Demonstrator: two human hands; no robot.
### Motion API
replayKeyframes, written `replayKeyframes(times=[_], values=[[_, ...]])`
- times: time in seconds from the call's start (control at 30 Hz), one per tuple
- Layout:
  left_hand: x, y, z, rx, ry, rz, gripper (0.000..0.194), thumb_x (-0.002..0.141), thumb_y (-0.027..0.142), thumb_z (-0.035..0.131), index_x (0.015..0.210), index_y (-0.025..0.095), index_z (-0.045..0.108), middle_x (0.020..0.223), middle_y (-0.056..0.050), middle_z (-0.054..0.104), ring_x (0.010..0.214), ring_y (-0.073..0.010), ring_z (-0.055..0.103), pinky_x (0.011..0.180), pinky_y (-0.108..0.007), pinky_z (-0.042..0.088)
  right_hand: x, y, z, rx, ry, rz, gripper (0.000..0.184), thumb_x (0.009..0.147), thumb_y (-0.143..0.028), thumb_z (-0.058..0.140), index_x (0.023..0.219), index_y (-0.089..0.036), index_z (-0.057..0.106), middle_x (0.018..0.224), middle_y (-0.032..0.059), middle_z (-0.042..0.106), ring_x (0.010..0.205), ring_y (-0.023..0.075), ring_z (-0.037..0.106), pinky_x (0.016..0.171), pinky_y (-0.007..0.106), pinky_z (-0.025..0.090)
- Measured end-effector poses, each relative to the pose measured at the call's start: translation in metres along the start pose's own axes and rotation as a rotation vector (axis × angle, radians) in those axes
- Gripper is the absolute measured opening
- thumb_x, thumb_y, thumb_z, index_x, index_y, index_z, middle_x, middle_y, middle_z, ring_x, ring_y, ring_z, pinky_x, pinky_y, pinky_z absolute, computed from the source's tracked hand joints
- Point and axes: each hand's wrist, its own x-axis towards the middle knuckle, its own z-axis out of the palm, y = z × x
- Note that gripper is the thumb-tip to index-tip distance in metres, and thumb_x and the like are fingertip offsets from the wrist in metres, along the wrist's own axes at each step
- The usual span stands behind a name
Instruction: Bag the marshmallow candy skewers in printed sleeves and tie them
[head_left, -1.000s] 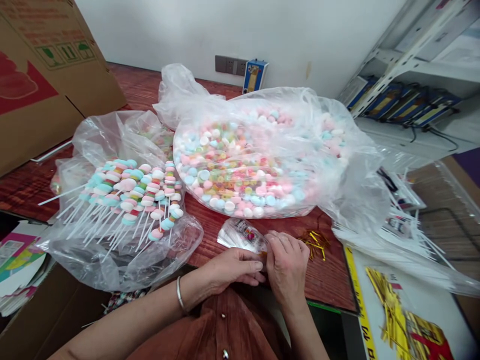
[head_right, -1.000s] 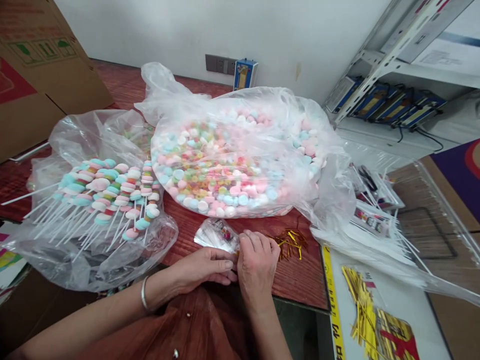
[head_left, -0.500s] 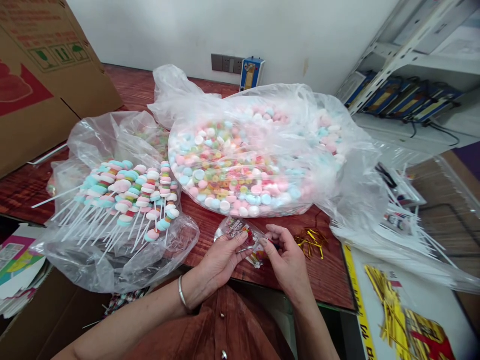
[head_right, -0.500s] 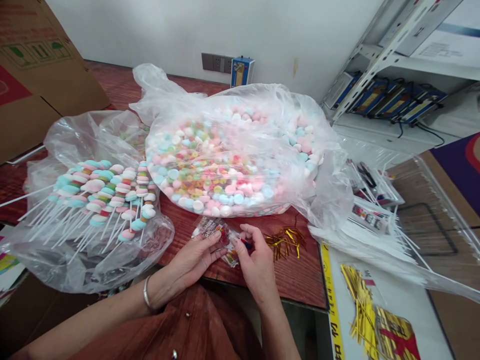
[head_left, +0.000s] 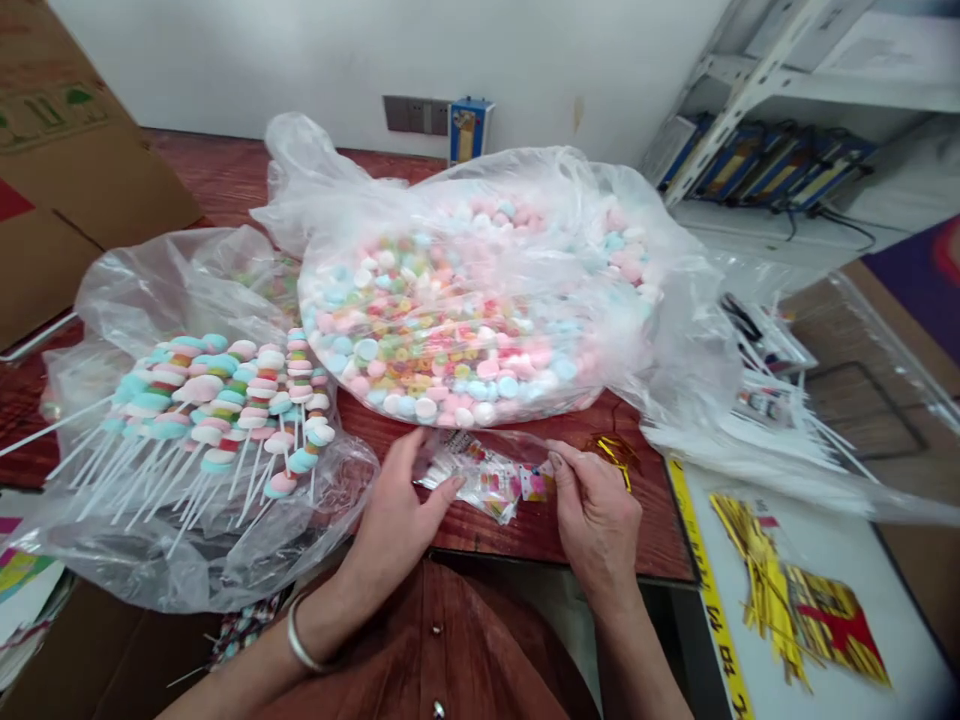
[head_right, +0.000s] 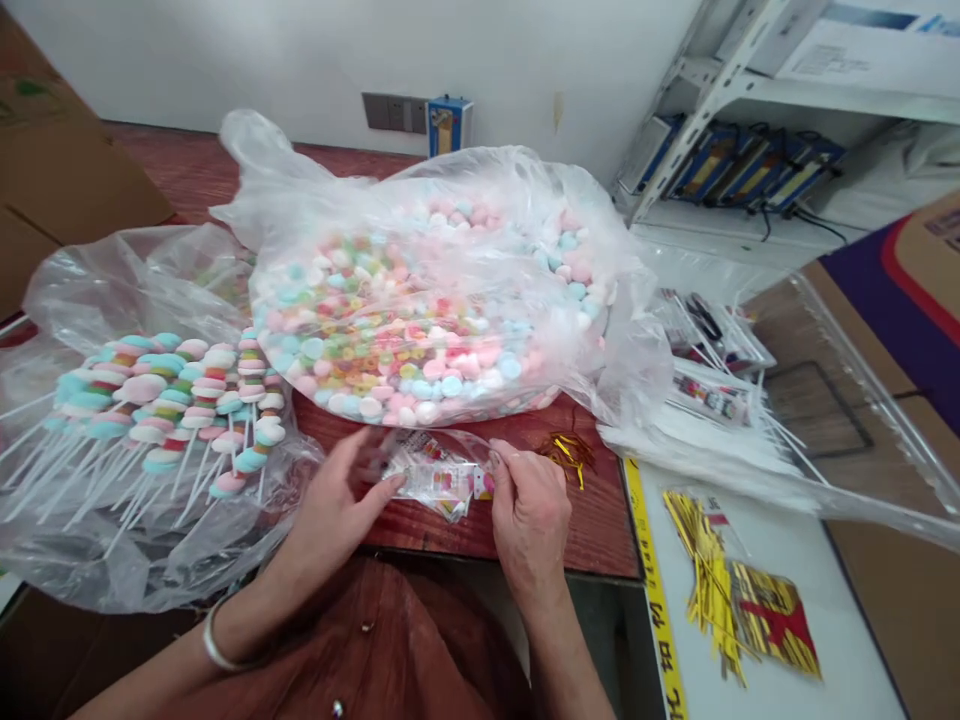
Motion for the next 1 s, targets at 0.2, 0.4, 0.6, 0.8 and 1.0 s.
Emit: replayKeyframes(times=[0.2,0.4,0.6,0.8,1.0], values=[[-0.018,-0.004,-0.019,-0.047,-0.577,-0.367,0.029,0.065,0.028,0.085,0.091,0.019,0.075,0.086,-0.007,0.073,0.083,-0.0255,0.068,0.08,-0.037,0.058,-0.014,-0.066,-0.008,0.321,-0.066,0.017,0.026,0.098,-0.015,0.046,0.11,-0.021,0.068,0.098,0.006,0.075,0.091,0.0174,0.067,0.083,0.029,0.052],[-0.006,-0.006,-0.007,-0.504,-0.343,-0.503,0.012,0.08,0.025,0.074,0.091,0.02,0.074,0.094,-0.004,0.076,0.093,-0.0215,0.069,0.086,-0.032,0.06,-0.026,-0.075,-0.001,0.497,-0.2,0.159,0.023,0.1,-0.02,0.046,0.102,-0.018,0.069,0.096,0.0066,0.074,0.091,0.0169,0.065,0.086,0.027,0.05],[-0.004,0.013,0.013,-0.323,-0.148,-0.521,0.023,0.063,0.016,0.085,0.082,0.016,0.072,0.082,-0.004,0.076,0.089,-0.0261,0.072,0.08,-0.036,0.062,-0.034,-0.067,0.006,0.882,-0.129,0.651,0.02,0.086,-0.027,0.067,0.105,-0.018,0.068,0.089,0.0011,0.07,0.079,0.0143,0.063,0.073,0.024,0.05],[-0.01,0.01,0.031,-0.314,-0.193,-0.44,0.039,0.051,0.024,0.094,0.082,0.014,0.073,0.081,-0.005,0.075,0.074,-0.02,0.069,0.074,-0.034,0.06,-0.036,-0.06,0.005,0.815,-0.153,0.654,0.011,0.087,-0.02,0.061,0.08,-0.018,0.069,0.078,-0.0003,0.067,0.076,0.0148,0.059,0.072,0.025,0.045],[-0.009,0.005,0.038,-0.377,-0.238,-0.249,0.032,0.058,0.031,0.092,0.067,0.014,0.066,0.064,0.0,0.064,0.061,-0.0108,0.057,0.061,-0.022,0.05,-0.033,-0.052,0.004,0.822,-0.133,0.655,0.014,0.088,-0.027,0.061,0.081,-0.018,0.069,0.078,0.0014,0.069,0.076,0.0169,0.06,0.073,0.026,0.047]])
